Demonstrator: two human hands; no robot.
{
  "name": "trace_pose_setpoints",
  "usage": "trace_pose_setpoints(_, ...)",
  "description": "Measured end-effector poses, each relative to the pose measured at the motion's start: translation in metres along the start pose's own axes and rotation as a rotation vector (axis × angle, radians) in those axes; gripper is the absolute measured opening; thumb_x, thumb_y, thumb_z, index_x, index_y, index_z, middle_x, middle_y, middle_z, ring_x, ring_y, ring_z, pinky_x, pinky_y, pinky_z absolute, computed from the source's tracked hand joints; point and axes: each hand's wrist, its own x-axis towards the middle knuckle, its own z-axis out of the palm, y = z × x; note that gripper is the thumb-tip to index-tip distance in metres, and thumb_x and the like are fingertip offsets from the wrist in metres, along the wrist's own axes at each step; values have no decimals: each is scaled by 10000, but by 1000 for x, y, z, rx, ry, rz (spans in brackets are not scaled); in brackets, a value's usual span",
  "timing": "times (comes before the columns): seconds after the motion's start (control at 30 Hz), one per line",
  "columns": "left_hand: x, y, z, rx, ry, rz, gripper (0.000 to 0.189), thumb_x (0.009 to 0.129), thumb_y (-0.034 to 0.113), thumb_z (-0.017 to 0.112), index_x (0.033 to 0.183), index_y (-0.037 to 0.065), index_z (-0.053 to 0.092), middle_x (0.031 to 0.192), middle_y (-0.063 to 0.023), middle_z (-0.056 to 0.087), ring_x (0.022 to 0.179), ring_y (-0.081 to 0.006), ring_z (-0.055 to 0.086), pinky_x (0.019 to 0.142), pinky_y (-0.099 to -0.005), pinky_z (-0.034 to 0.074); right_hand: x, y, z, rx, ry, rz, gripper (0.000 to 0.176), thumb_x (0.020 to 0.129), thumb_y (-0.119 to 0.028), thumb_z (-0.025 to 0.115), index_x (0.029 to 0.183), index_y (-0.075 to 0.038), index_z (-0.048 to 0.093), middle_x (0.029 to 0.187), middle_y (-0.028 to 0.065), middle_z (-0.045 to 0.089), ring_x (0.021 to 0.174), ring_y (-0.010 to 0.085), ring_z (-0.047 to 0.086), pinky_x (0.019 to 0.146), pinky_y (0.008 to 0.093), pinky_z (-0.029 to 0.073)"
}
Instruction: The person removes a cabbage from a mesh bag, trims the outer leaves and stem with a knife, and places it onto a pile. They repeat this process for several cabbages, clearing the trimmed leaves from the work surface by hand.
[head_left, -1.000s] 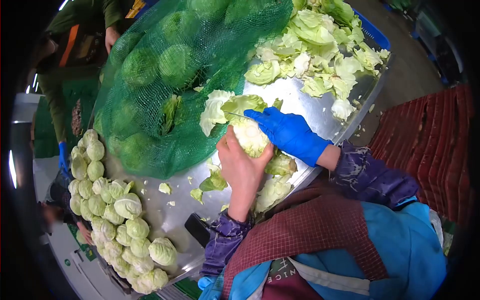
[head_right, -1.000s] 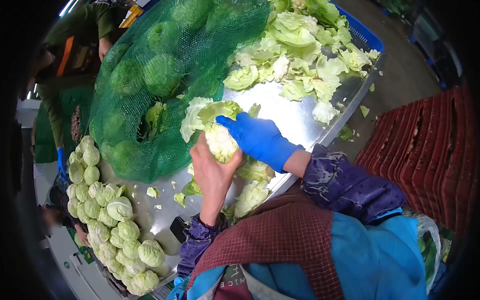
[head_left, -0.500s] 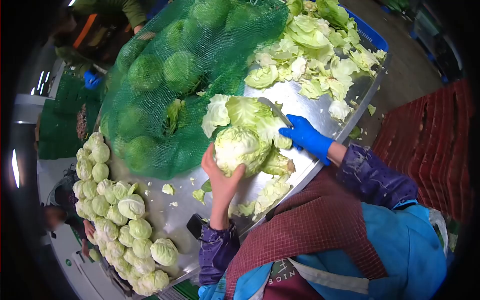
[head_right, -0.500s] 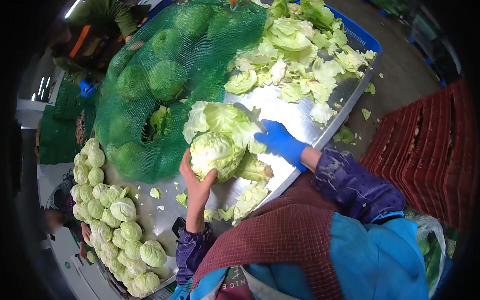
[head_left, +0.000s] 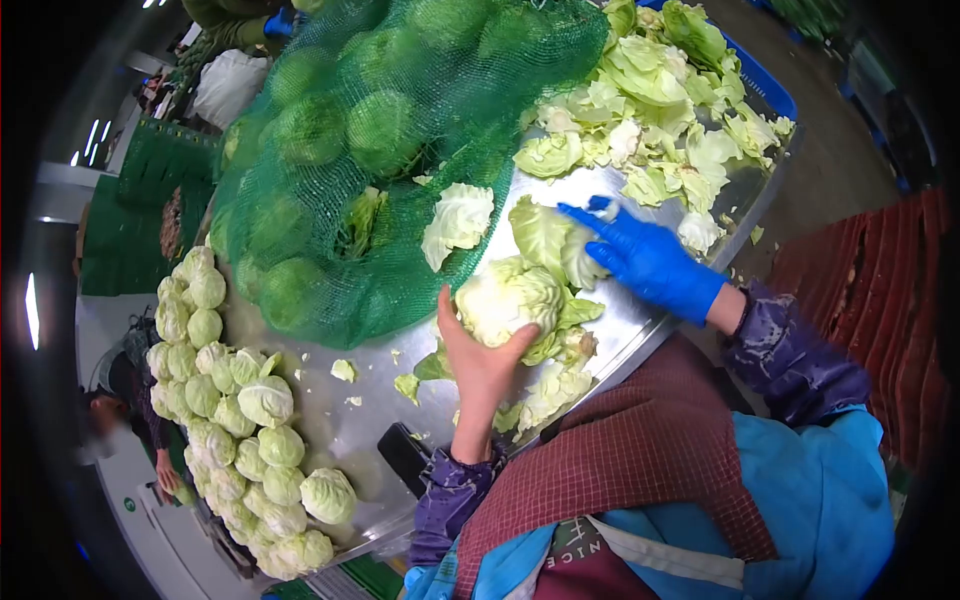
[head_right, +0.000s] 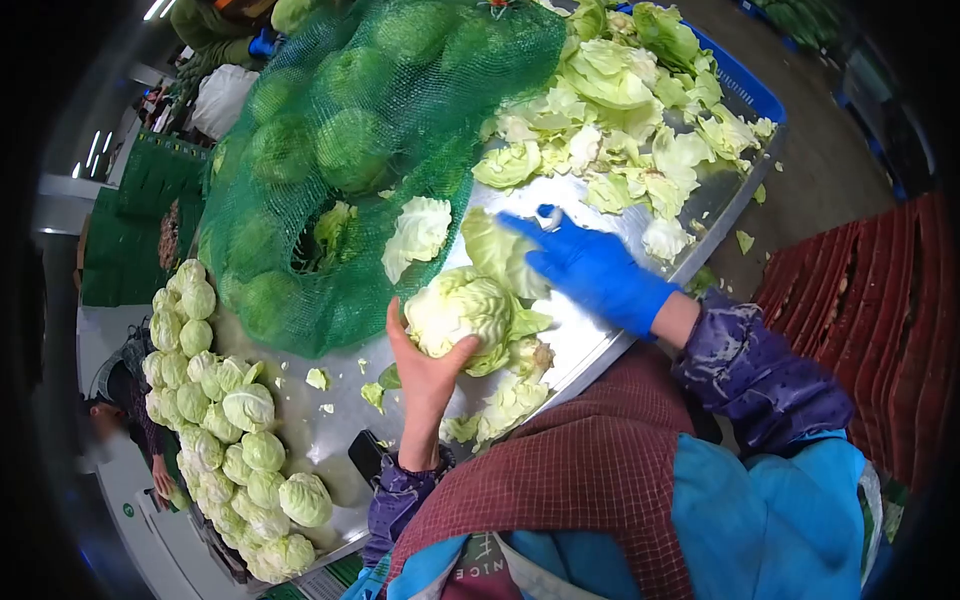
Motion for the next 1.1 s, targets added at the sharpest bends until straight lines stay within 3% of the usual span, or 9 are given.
trace_pose_setpoints(0.03, -1, 9, 2, 29, 5, -1, 1087, 558, 321, 852, 1366, -60, 233, 1310, -263, 376, 1202, -351, 421, 1020, -399, 335, 1, -13, 2, 155, 0, -101, 416, 959, -341, 419, 1365, -252, 426, 1246, 175, 521, 1023, 271, 602, 801, 336, 495)
trace_pose_setpoints(0.13, -2, 22, 4, 96, 13, -20, 1093, 542, 351, 864, 1341, -87, 261, 1298, -267, 393, 1195, -343, 438, 1008, -389, 352, 5, -29, 16, -179, -54, -359, 487, 921, -217, 452, 1383, -348, 370, 1302, 167, 450, 763, 259, 651, 673, 326, 529)
trace_pose_setpoints(0.43, 6, 33, 14, 390, 32, 100, 966, 593, 393, 821, 1275, -95, 343, 1186, -260, 460, 1085, -389, 497, 885, -423, 430, 29, -47, 25, -608, -92, -409, 642, 806, -141, 539, 1372, -387, 364, 1103, 141, 520, 594, 243, 624, 503, 370, 526)
trace_pose_setpoints(0.53, 7, 41, 17, 472, 2, 36, 961, 599, 416, 811, 1268, -90, 342, 1184, -245, 454, 1073, -380, 496, 845, -435, 448, 49, -47, 29, -661, -134, -395, 632, 806, -135, 532, 1366, -385, 375, 1028, 129, 522, 590, 259, 618, 501, 366, 522)
trace_pose_setpoints(0.57, 3, 45, 20, 475, 11, 121, 961, 594, 408, 816, 1267, -85, 340, 1181, -236, 451, 1070, -374, 494, 833, -437, 453, 69, -17, 43, -616, 33, -485, 609, 823, -150, 529, 1370, -370, 371, 997, 138, 557, 602, 275, 620, 527, 383, 525)
trace_pose_setpoints(0.6, -1, 48, 23, 479, 20, 207, 960, 590, 400, 822, 1266, -80, 339, 1179, -226, 448, 1066, -367, 492, 821, -439, 458, 90, -25, 23, -557, -240, -231, 570, 861, -160, 503, 1384, -331, 357, 910, 159, 593, 681, 300, 633, 551, 388, 523)
trace_pose_setpoints(0.67, -7, 44, 23, 463, 43, 260, 971, 573, 376, 838, 1273, -64, 328, 1163, -216, 445, 1069, -365, 482, 843, -430, 451, 108, -4, 7, -462, -341, -234, 484, 885, -334, 495, 1347, -220, 409, 944, 187, 638, 827, 360, 627, 723, 452, 500)
trace_pose_setpoints(0.77, -10, 21, 15, 347, 42, 143, 1020, 538, 378, 858, 1288, -49, 314, 1187, -212, 426, 1108, -361, 457, 908, -417, 417, 87, 32, 31, -196, -220, -45, 575, 830, -292, 546, 1371, -217, 367, 1021, 194, 628, 897, 361, 619, 794, 435, 489)
trace_pose_setpoints(1.1, -18, 25, 23, 395, 92, 114, 1035, 550, 401, 853, 1292, -68, 304, 1206, -228, 404, 1135, -372, 430, 935, -432, 392, 2, -33, 18, -143, -74, -174, 496, 881, -192, 482, 1358, -304, 413, 1272, 176, 470, 853, 308, 642, 689, 361, 546)
